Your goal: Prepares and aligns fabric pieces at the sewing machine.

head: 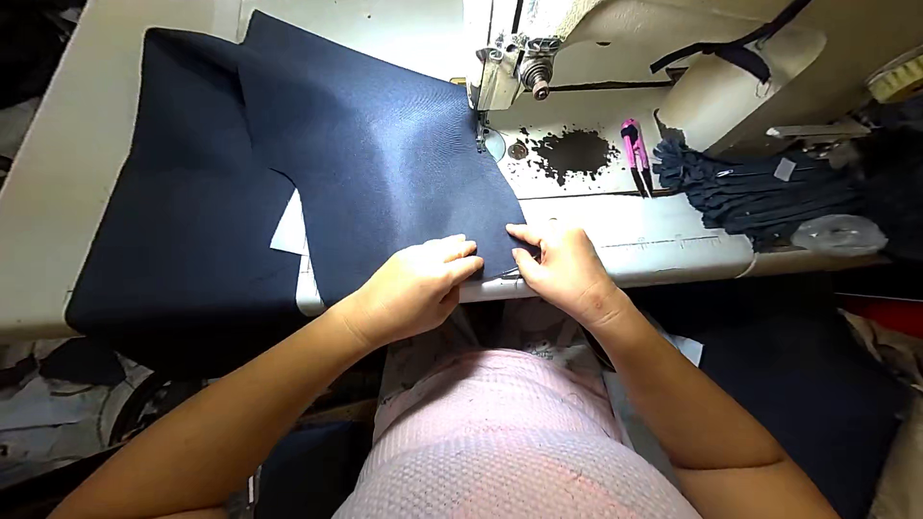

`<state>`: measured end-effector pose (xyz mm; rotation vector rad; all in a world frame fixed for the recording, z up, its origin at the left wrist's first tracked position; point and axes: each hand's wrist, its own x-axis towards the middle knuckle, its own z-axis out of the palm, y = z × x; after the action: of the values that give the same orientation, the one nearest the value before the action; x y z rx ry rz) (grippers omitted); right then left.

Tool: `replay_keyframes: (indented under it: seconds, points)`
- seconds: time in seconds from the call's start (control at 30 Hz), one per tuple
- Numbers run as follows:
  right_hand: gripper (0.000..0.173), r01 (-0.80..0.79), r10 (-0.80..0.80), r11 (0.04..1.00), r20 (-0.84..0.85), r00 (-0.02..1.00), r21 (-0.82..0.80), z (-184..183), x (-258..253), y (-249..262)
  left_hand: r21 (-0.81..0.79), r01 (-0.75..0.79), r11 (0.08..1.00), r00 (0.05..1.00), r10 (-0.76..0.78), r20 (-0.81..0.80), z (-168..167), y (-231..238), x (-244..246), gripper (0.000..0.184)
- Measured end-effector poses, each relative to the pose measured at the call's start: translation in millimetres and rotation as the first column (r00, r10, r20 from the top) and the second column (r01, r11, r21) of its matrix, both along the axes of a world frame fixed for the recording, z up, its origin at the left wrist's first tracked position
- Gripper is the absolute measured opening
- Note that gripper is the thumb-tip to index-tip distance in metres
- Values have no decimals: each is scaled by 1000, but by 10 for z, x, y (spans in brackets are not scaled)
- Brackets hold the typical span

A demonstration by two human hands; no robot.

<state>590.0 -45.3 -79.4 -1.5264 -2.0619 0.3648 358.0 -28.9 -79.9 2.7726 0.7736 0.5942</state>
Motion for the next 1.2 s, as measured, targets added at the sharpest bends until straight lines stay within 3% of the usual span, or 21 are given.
replay_keyframes:
  seconds: [0.3, 0.43, 0.5, 0.57, 0.67, 1.2]
  points:
    - [29, -38, 38, 999, 37, 999, 4, 32, 25, -32, 37, 60, 998, 998, -61, 28, 11, 96, -4, 30]
    - [24, -72, 55, 989, 134, 989, 131, -54, 71, -14, 4, 103, 995, 994, -103, 46, -34, 180, -91, 35]
    - [19, -230, 205, 945, 124, 971, 233, -91, 170, 24, -15, 95, 995, 995, -95, 1, -88, 192, -149, 39]
    - [25, -432, 420, 852, 105, 901, 294, -146, 272, 86, -30, 89, 996, 995, -90, -31, -151, 182, -184, 48]
    - [35, -540, 529, 792, 122, 840, 285, -191, 390, 128, -32, 93, 995, 995, -94, -30, -187, 207, -197, 52]
    - [38, -497, 485, 850, 107, 868, 177, -81, 387, 858, -123, 55, 991, 995, -65, -78, -157, 979, -146, 54]
